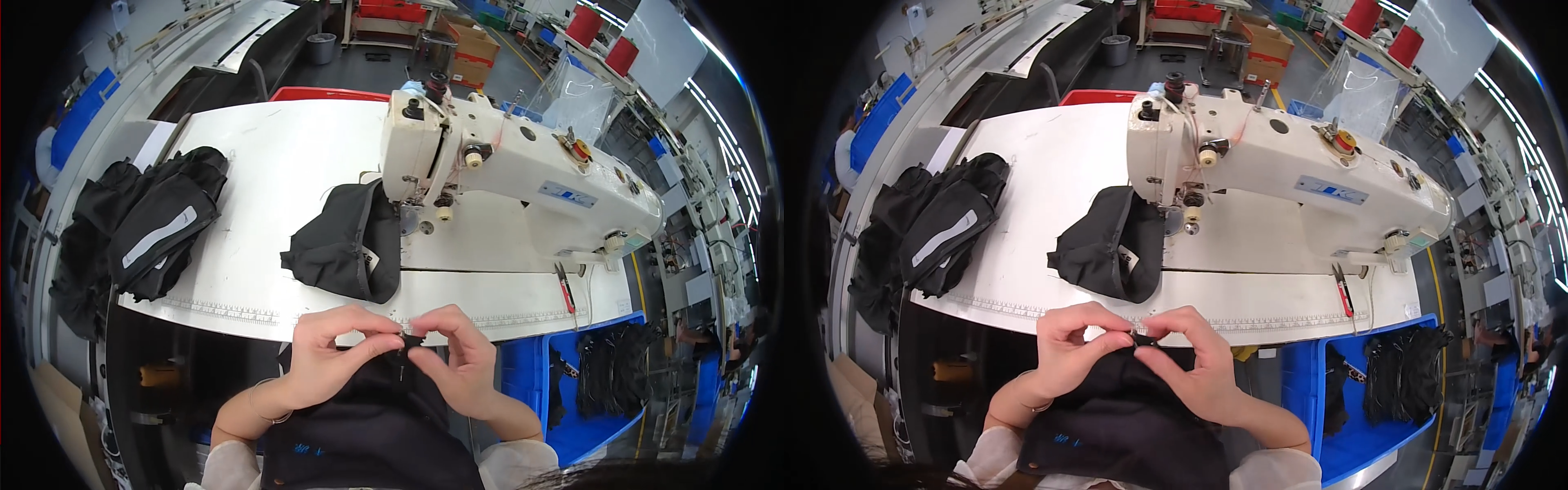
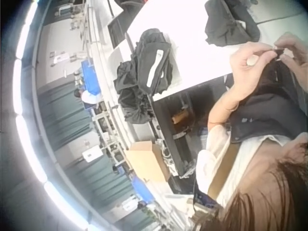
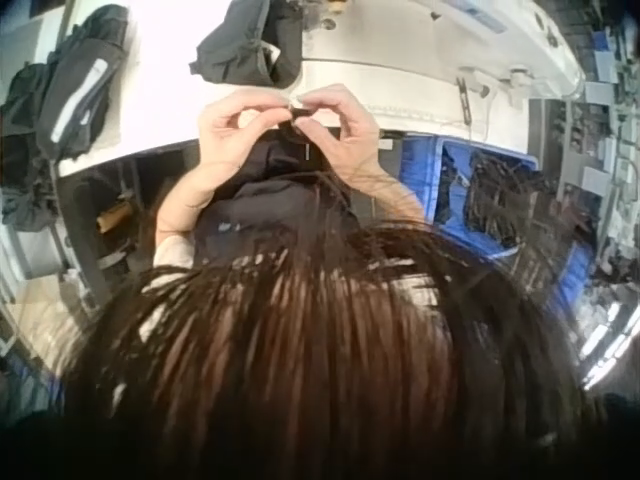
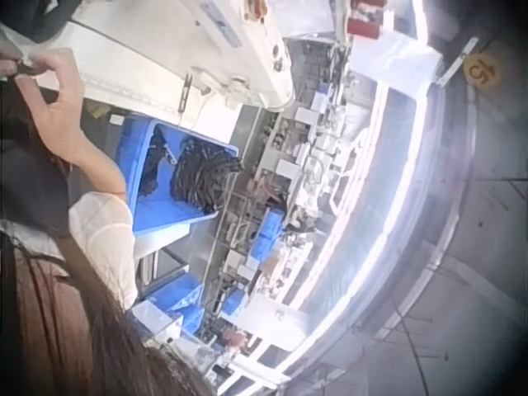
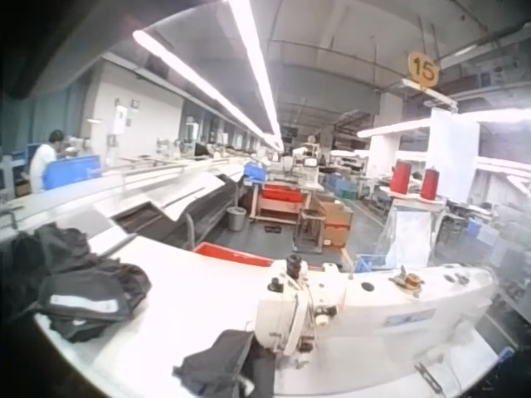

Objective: Sewing zippers and straps onto black bag components using an industrial sewing machine and organizing zipper tapes.

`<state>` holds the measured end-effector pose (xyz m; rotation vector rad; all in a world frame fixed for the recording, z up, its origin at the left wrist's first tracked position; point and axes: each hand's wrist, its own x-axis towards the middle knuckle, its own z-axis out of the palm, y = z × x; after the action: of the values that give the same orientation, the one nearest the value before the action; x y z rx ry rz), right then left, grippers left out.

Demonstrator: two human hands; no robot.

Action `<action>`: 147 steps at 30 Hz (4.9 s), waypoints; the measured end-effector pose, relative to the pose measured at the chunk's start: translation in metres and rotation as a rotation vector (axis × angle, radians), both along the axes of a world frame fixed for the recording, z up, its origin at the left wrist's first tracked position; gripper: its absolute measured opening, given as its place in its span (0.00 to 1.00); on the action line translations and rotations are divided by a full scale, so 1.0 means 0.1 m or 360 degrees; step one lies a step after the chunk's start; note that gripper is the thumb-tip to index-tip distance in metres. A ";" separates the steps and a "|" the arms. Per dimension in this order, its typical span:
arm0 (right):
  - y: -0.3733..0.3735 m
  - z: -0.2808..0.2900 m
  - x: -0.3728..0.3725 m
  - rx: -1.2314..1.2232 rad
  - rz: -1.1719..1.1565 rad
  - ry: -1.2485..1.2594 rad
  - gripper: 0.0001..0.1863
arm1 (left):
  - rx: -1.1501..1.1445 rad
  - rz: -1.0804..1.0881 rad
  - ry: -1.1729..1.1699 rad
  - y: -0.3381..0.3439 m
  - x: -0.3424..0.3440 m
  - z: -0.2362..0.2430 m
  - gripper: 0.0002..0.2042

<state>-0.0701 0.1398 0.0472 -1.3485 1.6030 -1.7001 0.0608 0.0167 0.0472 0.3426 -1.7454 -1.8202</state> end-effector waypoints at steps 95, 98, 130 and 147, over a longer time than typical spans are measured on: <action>-0.95 -0.85 -1.08 0.0535 0.0351 0.1397 0.02 | -0.1673 -0.0333 -0.0526 -1.28 -0.90 -0.88 0.18; -0.99 -0.91 -1.07 0.0240 0.0296 0.1110 0.02 | -0.1705 -0.0322 -0.0543 -1.28 -0.90 -0.88 0.19; -0.92 -0.76 -1.20 0.0098 0.0206 0.2987 0.23 | -0.2078 -0.0102 -0.0490 -1.14 -0.93 -0.80 0.16; -0.98 -0.81 -1.28 0.0289 0.0353 0.1935 0.18 | -0.2079 -0.0062 -0.0508 -1.24 -1.01 -0.73 0.16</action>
<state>-0.1979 0.0417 -0.0343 -2.5472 1.9327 -0.4821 -0.0405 -0.1072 -0.0255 0.0336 -2.7194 -0.3484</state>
